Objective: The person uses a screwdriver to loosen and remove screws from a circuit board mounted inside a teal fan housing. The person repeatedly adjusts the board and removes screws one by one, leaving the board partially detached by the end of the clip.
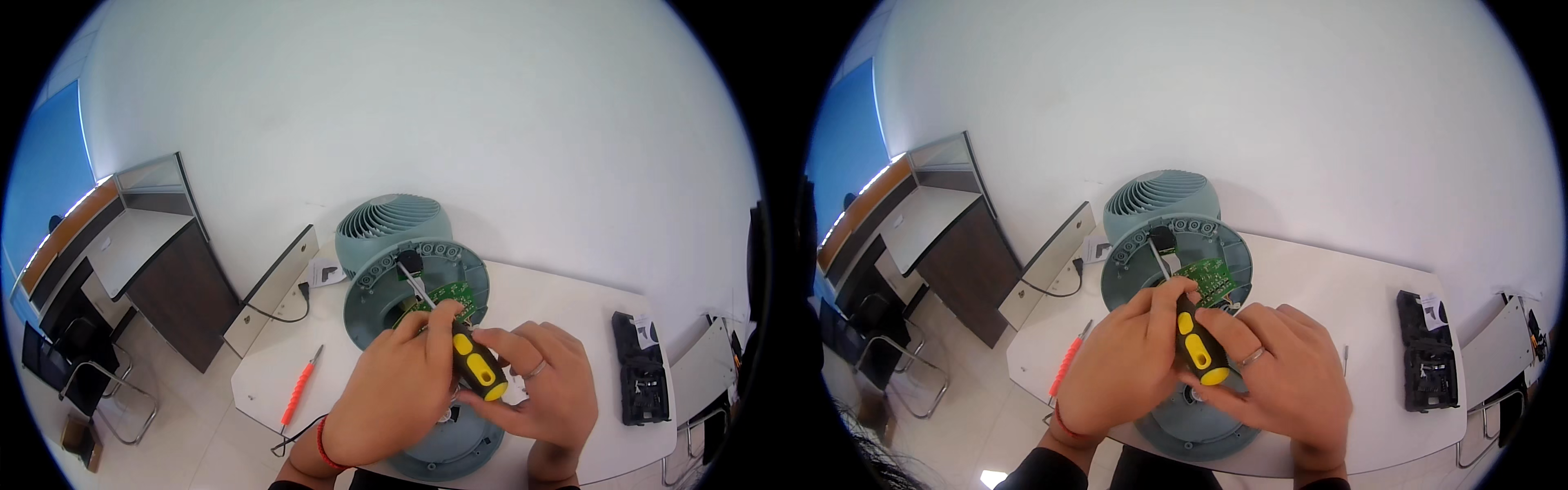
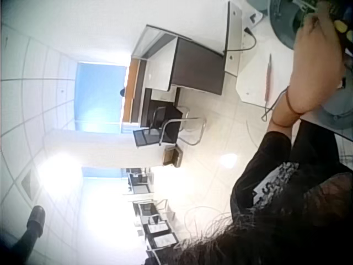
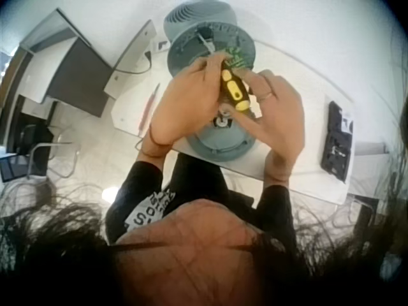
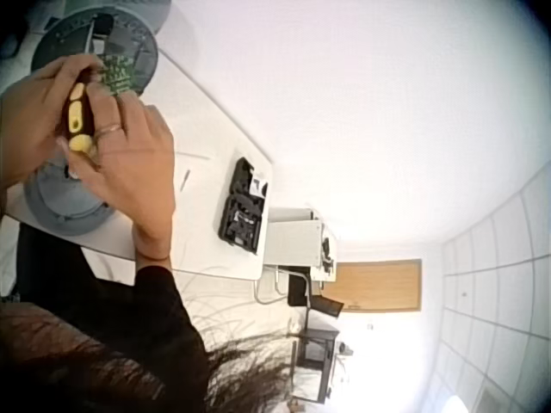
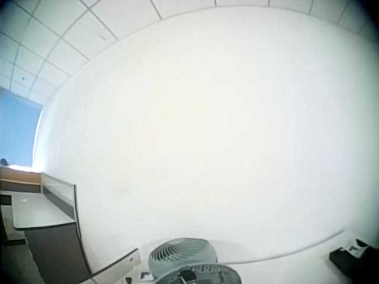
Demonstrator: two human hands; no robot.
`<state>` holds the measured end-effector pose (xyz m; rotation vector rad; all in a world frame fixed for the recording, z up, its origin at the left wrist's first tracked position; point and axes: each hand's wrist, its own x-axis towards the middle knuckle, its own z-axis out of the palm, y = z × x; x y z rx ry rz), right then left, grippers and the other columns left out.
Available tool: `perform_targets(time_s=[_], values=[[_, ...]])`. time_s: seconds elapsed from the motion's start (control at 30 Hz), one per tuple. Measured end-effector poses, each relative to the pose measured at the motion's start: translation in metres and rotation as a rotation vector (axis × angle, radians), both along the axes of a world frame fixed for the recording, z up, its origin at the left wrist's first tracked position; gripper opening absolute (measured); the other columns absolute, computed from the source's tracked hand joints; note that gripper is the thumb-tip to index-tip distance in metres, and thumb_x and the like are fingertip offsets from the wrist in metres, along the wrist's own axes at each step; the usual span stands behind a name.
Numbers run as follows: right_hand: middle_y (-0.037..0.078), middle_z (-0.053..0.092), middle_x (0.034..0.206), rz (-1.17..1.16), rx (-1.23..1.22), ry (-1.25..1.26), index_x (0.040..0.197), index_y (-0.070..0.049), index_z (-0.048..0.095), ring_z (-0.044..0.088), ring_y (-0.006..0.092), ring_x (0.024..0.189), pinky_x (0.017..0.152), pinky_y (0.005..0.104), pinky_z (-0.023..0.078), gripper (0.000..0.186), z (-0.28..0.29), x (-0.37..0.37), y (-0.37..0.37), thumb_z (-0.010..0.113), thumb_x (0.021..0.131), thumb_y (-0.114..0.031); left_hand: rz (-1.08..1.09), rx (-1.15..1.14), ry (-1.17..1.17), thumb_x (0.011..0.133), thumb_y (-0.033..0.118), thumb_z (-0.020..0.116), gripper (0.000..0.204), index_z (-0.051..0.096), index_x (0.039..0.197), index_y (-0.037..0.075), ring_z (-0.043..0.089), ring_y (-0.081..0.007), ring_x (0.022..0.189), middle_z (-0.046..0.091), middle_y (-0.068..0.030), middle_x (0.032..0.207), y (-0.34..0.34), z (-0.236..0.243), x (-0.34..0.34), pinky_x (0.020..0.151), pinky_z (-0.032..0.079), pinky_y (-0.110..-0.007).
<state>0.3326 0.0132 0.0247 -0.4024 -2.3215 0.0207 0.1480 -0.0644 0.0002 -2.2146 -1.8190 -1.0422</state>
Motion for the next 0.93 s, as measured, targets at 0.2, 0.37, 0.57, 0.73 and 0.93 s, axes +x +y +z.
perform_targets(time_s=[0.2,0.37,0.57,0.73,0.93], values=[[0.004,0.062,0.078,0.117,0.035,0.006,0.117,-0.005,0.068,0.057,0.0243,0.059,0.056,0.0333,0.046,0.053,-0.006,-0.005,0.000,0.090,0.075,-0.026,-0.005,-0.052,-0.064,0.086,0.008,0.068,0.058,0.047,0.139,0.000,0.066,-0.0367,0.105,0.071,-0.0152,0.104,-0.002,0.001,-0.004,0.083,0.053,-0.044],[0.002,0.055,0.074,0.090,0.148,0.062,0.113,-0.006,0.071,0.054,0.0220,0.059,0.055,0.0325,0.043,0.042,-0.007,-0.007,-0.005,0.086,0.077,-0.019,-0.076,-0.141,-0.007,0.090,0.010,0.066,0.057,0.046,0.142,0.001,0.068,-0.0381,0.090,0.071,-0.0178,0.091,-0.003,0.011,-0.012,0.074,0.053,-0.046],[0.000,0.044,0.070,0.035,0.251,-0.031,0.106,-0.014,0.075,0.046,0.0189,0.059,0.054,0.0314,0.038,0.026,-0.011,-0.006,-0.003,0.079,0.081,-0.011,-0.183,-0.152,-0.092,0.093,0.010,0.064,0.054,0.046,0.142,-0.004,0.068,-0.0387,0.075,0.068,-0.0198,0.081,0.002,0.007,-0.017,0.065,0.053,-0.046],[0.000,0.043,0.069,0.040,0.254,-0.049,0.101,-0.014,0.075,0.045,0.0183,0.059,0.054,0.0310,0.036,0.022,-0.011,-0.009,-0.004,0.078,0.080,-0.007,-0.100,-0.235,0.042,0.092,0.009,0.063,0.053,0.051,0.144,0.006,0.068,-0.0382,0.073,0.069,-0.0170,0.079,0.005,0.013,-0.024,0.063,0.053,-0.044],[-0.001,0.047,0.071,0.112,0.173,0.004,0.109,-0.016,0.071,0.051,0.0168,0.063,0.058,0.0321,0.039,0.027,-0.010,-0.011,-0.001,0.077,0.084,-0.009,-0.214,-0.066,0.280,0.092,0.014,0.065,0.061,0.051,0.151,0.016,0.070,-0.0331,0.075,0.070,-0.0120,0.078,0.007,0.020,-0.038,0.067,0.053,-0.041]])
